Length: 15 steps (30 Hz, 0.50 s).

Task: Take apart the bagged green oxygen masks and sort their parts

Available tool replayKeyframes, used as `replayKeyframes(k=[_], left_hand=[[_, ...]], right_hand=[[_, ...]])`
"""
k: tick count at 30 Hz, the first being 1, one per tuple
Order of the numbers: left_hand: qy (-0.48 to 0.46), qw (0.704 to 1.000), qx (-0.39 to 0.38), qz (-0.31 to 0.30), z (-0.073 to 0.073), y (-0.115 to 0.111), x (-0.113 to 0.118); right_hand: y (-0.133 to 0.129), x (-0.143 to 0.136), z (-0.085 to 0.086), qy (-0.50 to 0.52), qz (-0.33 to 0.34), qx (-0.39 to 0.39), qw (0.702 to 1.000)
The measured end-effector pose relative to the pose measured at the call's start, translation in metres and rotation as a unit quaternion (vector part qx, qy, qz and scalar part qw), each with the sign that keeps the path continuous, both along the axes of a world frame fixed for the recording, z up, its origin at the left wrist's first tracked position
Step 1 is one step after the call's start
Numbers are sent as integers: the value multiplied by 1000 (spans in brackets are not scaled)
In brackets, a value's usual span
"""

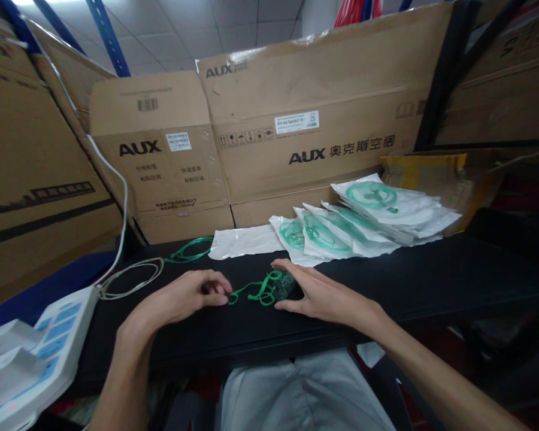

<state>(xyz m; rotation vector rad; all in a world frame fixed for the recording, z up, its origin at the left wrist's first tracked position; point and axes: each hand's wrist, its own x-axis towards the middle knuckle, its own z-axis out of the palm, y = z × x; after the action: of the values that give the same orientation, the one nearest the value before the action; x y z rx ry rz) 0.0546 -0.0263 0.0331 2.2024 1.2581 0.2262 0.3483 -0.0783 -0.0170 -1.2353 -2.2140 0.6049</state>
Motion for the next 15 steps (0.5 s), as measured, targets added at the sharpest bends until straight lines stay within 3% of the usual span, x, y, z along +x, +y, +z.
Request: replayKeyframes(k=[8,12,15], left_hand=[[37,999,3,19,-17,7,13],[25,999,43,-1,-15,9,15],[-36,997,67,1,-10,11,15]], right_hand=[[-3,-2,5,-15,-6,-2,1000],[3,-2,-1,10,7,40,999],[7,-2,-1,51,3,65,997]])
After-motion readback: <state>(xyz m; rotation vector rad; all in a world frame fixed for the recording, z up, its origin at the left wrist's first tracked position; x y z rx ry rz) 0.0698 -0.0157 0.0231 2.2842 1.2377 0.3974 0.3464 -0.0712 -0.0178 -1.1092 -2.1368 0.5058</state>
